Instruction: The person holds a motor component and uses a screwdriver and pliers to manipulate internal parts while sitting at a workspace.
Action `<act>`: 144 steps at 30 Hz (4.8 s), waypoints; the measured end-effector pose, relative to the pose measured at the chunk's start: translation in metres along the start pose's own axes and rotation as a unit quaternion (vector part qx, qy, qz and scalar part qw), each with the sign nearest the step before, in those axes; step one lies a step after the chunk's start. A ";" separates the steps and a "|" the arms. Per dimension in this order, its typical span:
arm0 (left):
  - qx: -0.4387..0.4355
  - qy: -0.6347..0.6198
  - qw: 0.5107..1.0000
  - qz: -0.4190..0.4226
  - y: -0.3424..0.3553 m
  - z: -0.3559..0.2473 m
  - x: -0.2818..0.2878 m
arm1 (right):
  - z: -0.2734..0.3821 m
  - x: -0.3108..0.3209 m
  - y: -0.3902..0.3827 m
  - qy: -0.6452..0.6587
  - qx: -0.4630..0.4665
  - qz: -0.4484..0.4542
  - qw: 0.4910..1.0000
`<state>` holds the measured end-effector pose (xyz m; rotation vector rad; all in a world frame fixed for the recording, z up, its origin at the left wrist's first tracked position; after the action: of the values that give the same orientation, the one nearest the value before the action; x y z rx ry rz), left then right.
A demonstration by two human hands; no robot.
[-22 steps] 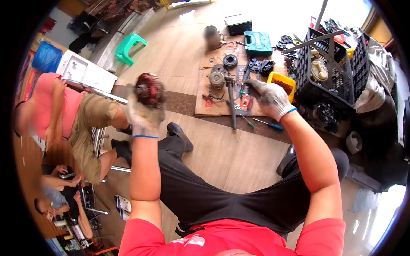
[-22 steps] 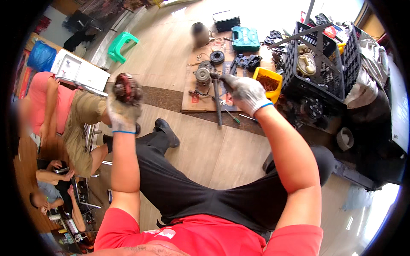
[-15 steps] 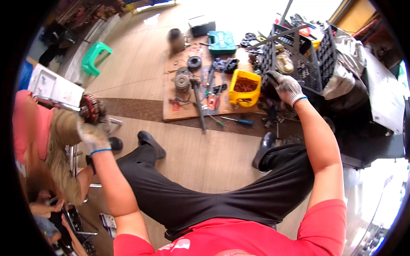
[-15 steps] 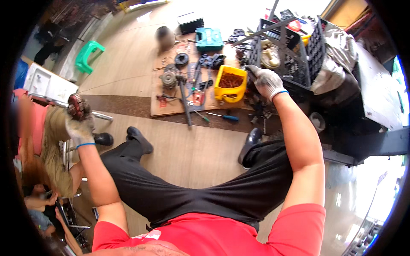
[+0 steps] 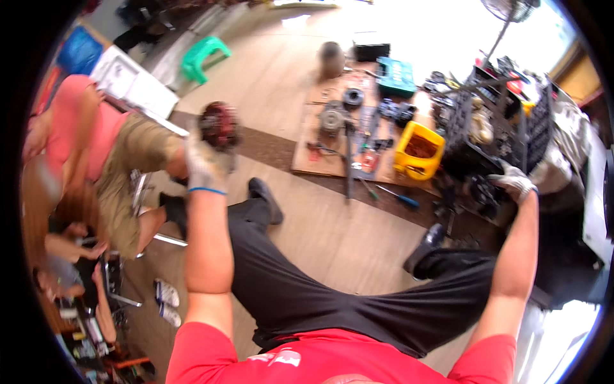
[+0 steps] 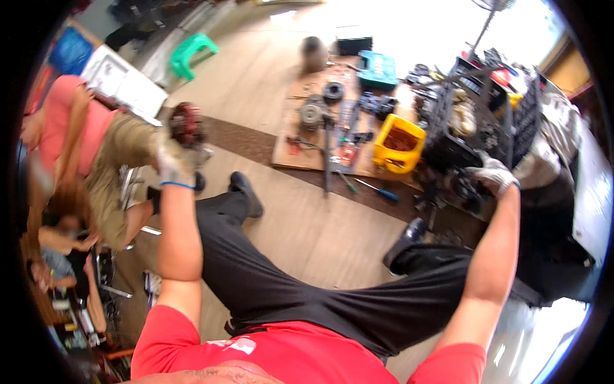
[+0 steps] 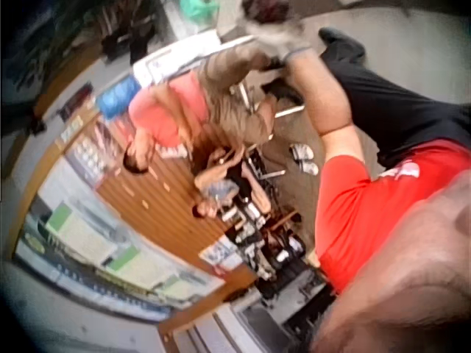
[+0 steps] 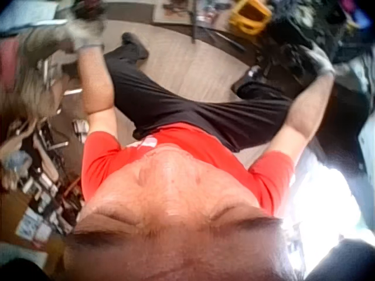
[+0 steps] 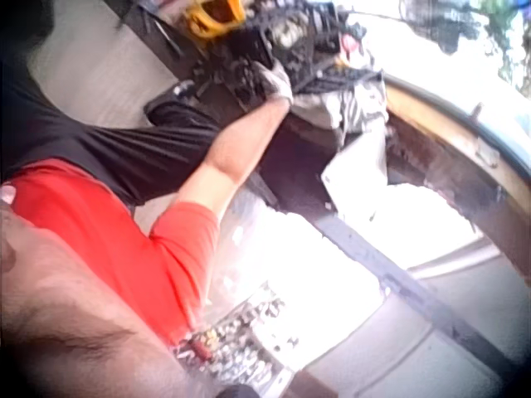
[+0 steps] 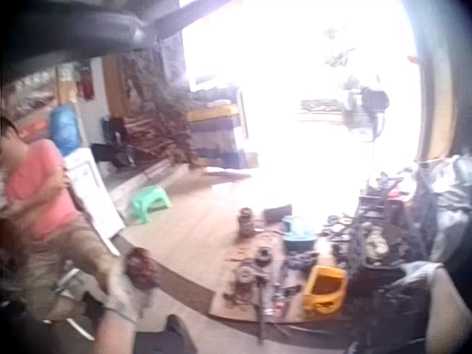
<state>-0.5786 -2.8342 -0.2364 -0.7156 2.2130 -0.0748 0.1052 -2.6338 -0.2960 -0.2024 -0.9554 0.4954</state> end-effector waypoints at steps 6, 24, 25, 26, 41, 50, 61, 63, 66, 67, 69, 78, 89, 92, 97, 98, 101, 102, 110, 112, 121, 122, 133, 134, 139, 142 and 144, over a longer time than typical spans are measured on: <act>0.129 0.048 0.990 -0.013 -0.033 0.074 -0.054 | 0.145 -0.017 0.012 -0.055 0.195 -0.247 0.948; 0.254 0.167 0.944 0.128 -0.073 0.141 -0.098 | 0.289 -0.176 0.017 0.076 0.362 0.055 0.927; 0.234 0.200 0.944 0.118 -0.071 0.140 -0.094 | 0.284 -0.170 0.023 0.050 0.390 0.018 0.919; 0.213 0.232 0.943 0.107 -0.069 0.139 -0.090 | 0.280 -0.167 0.026 0.025 0.416 -0.019 0.909; 0.064 -0.045 0.997 0.005 -0.020 0.075 -0.052 | 0.273 -0.199 -0.021 -0.061 0.398 -0.030 0.915; 0.083 -0.051 0.994 0.054 -0.024 0.062 -0.054 | 0.221 -0.212 0.000 -0.059 0.327 0.113 0.937; 0.120 0.074 0.986 0.086 -0.053 0.120 -0.086 | 0.301 -0.175 -0.002 0.014 0.404 0.016 0.914; 0.119 0.107 0.979 0.123 -0.054 0.129 -0.089 | 0.314 -0.174 -0.004 0.056 0.399 0.068 0.913; 0.119 0.129 0.976 0.129 -0.054 0.136 -0.087 | 0.322 -0.177 -0.005 0.103 0.399 0.102 0.905; 0.098 0.154 0.975 0.130 -0.054 0.138 -0.088 | 0.323 -0.179 -0.001 0.110 0.401 0.127 0.901; 0.121 0.133 0.976 0.125 -0.050 0.139 -0.087 | 0.331 -0.187 -0.001 0.172 0.433 0.111 0.878; 0.122 0.086 0.989 -0.002 -0.040 0.111 -0.079 | 0.311 -0.192 0.007 0.147 0.419 -0.013 0.896; 0.111 0.028 0.993 0.037 -0.024 0.074 -0.062 | 0.272 -0.193 0.014 0.163 0.257 0.087 0.948; 0.125 0.041 0.991 0.011 -0.028 0.084 -0.066 | 0.268 -0.177 0.022 0.136 0.281 0.009 0.950; 0.158 0.076 0.983 0.057 -0.042 0.111 -0.079 | 0.295 -0.162 0.010 0.084 0.349 0.009 0.933; 0.168 0.087 0.978 0.087 -0.047 0.117 -0.083 | 0.298 -0.167 0.009 0.096 0.374 -0.002 0.922; 0.192 0.090 0.971 0.110 -0.059 0.128 -0.091 | 0.314 -0.181 0.003 0.169 0.425 0.046 0.888; 0.204 0.097 0.965 0.131 -0.061 0.129 -0.093 | 0.320 -0.180 -0.002 0.236 0.433 0.100 0.864; 0.177 0.043 0.980 0.082 -0.048 0.118 -0.090 | 0.305 -0.192 0.022 0.019 0.647 -0.052 0.761; 0.125 0.022 0.992 0.023 -0.049 0.097 -0.087 | 0.306 -0.196 0.027 0.165 0.457 0.043 0.873; 0.005 -0.117 0.990 0.082 -0.003 0.017 -0.028 | 0.229 -0.141 0.051 -0.082 0.441 -0.079 0.890; -0.004 -0.141 0.987 0.077 0.001 0.009 -0.020 | 0.218 -0.132 0.052 -0.063 0.442 -0.106 0.888; -0.117 -0.169 0.973 -0.102 0.017 -0.057 0.064 | 0.093 -0.053 0.016 -0.351 0.293 -0.178 0.872; -0.117 -0.168 0.974 -0.102 0.019 -0.058 0.067 | 0.077 -0.043 0.010 -0.361 0.282 -0.185 0.869; -0.076 -0.126 0.983 -0.110 0.024 -0.046 0.064 | -0.017 0.007 -0.038 -0.387 0.213 -0.238 0.865; -0.021 -0.098 0.992 0.080 0.015 -0.031 0.043 | -0.062 0.025 -0.066 -0.385 0.077 -0.209 0.896; 0.010 -0.066 0.990 0.125 0.011 0.027 -0.006 | -0.173 0.068 -0.103 -0.344 0.021 -0.106 0.933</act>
<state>-0.5621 -2.8171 -0.2537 -0.4139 2.1533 0.0741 0.3119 -2.6814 -0.3062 0.1302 -1.6309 0.3876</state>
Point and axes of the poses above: each hand's wrist, its own y-axis towards the middle knuckle, its own x-axis out of the back of the hand, z = x × y, the point moved 4 cm from there along y, towards the middle knuckle, and after that the axes turned 9 degrees about x, right-handed, at the moved point
